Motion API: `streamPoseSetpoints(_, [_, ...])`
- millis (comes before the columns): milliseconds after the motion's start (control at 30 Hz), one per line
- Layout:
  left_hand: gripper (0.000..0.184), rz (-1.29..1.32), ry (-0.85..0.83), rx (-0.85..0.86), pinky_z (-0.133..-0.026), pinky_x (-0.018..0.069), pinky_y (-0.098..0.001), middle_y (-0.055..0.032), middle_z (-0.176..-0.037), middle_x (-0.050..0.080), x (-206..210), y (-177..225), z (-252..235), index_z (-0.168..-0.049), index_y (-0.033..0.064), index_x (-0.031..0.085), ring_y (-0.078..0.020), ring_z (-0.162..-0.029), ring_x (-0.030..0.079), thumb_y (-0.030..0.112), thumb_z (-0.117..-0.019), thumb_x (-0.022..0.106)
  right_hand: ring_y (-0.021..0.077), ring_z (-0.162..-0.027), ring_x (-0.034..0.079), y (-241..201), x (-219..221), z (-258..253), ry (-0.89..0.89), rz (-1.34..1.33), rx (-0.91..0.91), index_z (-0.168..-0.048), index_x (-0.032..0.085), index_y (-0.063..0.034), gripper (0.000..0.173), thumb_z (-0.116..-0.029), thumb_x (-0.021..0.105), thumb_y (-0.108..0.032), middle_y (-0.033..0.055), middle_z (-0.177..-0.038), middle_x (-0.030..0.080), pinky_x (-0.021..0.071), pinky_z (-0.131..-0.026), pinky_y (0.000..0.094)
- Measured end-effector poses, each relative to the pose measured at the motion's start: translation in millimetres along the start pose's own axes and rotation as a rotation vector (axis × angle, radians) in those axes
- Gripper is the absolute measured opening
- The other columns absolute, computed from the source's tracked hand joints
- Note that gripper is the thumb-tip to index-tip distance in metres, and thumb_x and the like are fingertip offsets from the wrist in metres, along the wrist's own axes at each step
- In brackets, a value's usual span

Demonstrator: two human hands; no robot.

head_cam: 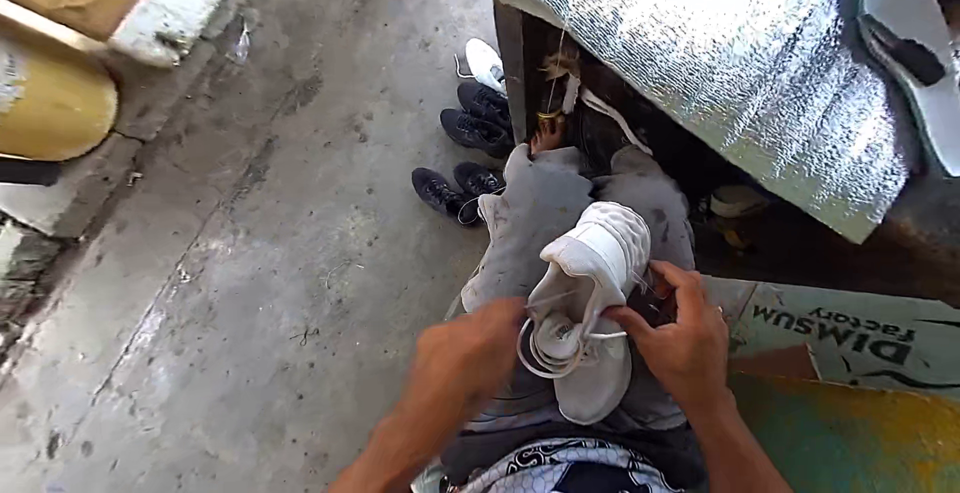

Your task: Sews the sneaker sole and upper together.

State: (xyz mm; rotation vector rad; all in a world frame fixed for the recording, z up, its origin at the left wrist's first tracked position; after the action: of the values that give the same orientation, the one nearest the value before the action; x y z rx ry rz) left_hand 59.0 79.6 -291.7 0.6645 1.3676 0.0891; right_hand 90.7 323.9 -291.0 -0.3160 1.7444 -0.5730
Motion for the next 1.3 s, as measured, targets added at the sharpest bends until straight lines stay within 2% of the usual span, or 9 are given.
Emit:
streamPoseSetpoints(133, [0.032,0.091,-0.018,0.087,-0.059,0.0547,-0.0454,-0.0081,-0.090,0.072,-4.7,-60.0,18.7,-0.103,0.0119,0.075,-0.0238,-0.074,0.070,0.020,-0.0981,0.045,0.0128,-0.060,0.052,5.3,-1.1,7.2,-0.015,-0.043,0.027,-0.118,0.069,-0.0033,0.073,-0.0864,0.067,-0.069,0.0016,-0.070,0.058,0.0468,-0.055,0.0319])
streamPoseSetpoints(233, [0.027,0.747,-0.122,0.366,-0.118,0.0393,-0.0488,-0.0022,-0.142,0.062,-11.5,-25.1,17.4,-0.090,0.0181,0.071,-0.0252,-0.141,0.049,0.028,-0.1036,0.050,0.0022,-0.071,0.058,6.8,-11.2,2.4,-0.150,-0.267,0.061,-0.108,0.075,-0.0091,0.036,-0.0985,0.066,-0.043,-0.0011,-0.084,0.066,0.0518,-0.064,0.0200])
streamPoseSetpoints(300, [0.039,1.276,-0.212,0.483,-0.126,0.0276,-0.0499,-0.0036,-0.135,0.068,-19.9,6.7,8.6,-0.082,0.0155,0.068,-0.0266,-0.144,0.048,0.036,-0.1074,0.047,-0.0036,-0.074,0.058,4.8,-18.8,-1.5,-0.194,-0.568,0.066,-0.100,0.076,-0.0103,0.023,-0.1029,0.061,-0.028,-0.0014,-0.104,0.064,0.0512,-0.063,0.0117])
streamPoseSetpoints(433, [0.030,1.229,-0.148,0.380,-0.089,0.0577,-0.0338,-0.0017,-0.100,0.071,-9.3,27.0,-19.5,-0.099,0.0096,0.069,-0.0120,-0.097,0.068,0.026,-0.1084,0.045,0.0008,-0.063,0.063,-0.5,-26.0,-8.3,-0.223,-1.265,0.068,-0.099,0.074,-0.0159,0.026,-0.1063,0.056,-0.033,0.0013,-0.115,0.074,0.0533,-0.055,0.0172])
streamPoseSetpoints(533, [0.028,0.448,0.049,0.269,-0.087,0.0572,-0.0414,-0.0060,-0.117,0.074,-0.4,35.5,-33.0,-0.116,0.0115,0.076,-0.0169,-0.104,0.071,0.015,-0.1023,0.052,-0.0027,-0.066,0.058,-0.3,-34.1,-6.0,-0.038,-0.753,0.028,-0.108,0.065,-0.0153,0.018,-0.1021,0.064,-0.032,-0.0063,-0.091,0.066,0.0516,-0.057,0.0139])
streamPoseSetpoints(667, [0.023,0.063,0.088,0.363,-0.071,0.0518,-0.0436,-0.0069,-0.102,0.073,12.3,53.7,-38.7,-0.103,0.0150,0.075,-0.0254,-0.090,0.069,0.016,-0.1004,0.052,0.0153,-0.065,0.056,-10.5,-15.3,-2.4,-0.017,-0.077,0.039,-0.106,0.071,-0.0030,0.074,-0.0835,0.066,-0.073,0.0082,-0.083,0.061,0.0490,-0.054,0.0329])
streamPoseSetpoints(833, [0.025,0.025,0.064,0.364,-0.070,0.0483,-0.0412,-0.0068,-0.095,0.073,20.0,47.1,-37.6,-0.095,0.0116,0.072,-0.0245,-0.088,0.068,0.019,-0.1010,0.048,0.0142,-0.060,0.053,-15.1,1.1,-7.3,-0.012,-0.001,0.059,-0.086,0.064,-0.0068,0.067,-0.0837,0.065,-0.073,0.0048,-0.078,0.056,0.0452,-0.051,0.0320])
streamPoseSetpoints(1100, [0.036,0.033,0.051,0.303,-0.060,0.0389,-0.0391,-0.0053,-0.068,0.057,24.1,29.2,-1.5,-0.076,0.0113,0.061,-0.0235,-0.065,0.056,0.027,-0.1038,0.043,0.0169,-0.062,0.053,-15.0,10.0,-13.3,-0.128,-0.005,0.031,-0.092,0.063,-0.0073,0.055,-0.0887,0.068,-0.062,0.0056,-0.084,0.055,0.0436,-0.049,0.0344])
streamPoseSetpoints(1300, [0.032,0.339,0.060,0.211,-0.075,0.0517,-0.0332,-0.0059,-0.089,0.069,4.3,25.1,0.4,-0.100,0.0073,0.073,-0.0161,-0.084,0.065,0.027,-0.1071,0.049,0.0069,-0.076,0.057,-2.4,2.4,-8.2,-0.104,-0.308,0.028,-0.109,0.066,-0.0091,0.050,-0.0867,0.077,-0.052,0.0036,-0.104,0.060,0.0511,-0.060,0.0239])
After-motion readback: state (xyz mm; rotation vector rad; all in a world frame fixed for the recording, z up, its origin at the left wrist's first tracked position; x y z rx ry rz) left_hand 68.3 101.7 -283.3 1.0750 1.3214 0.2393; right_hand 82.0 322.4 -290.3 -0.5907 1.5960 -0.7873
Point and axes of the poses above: each hand's wrist, its own z-axis away from the middle knuckle, its own x-axis out of the palm, y = z × x, the point moved 8 cm from there along -z, towards the middle knuckle
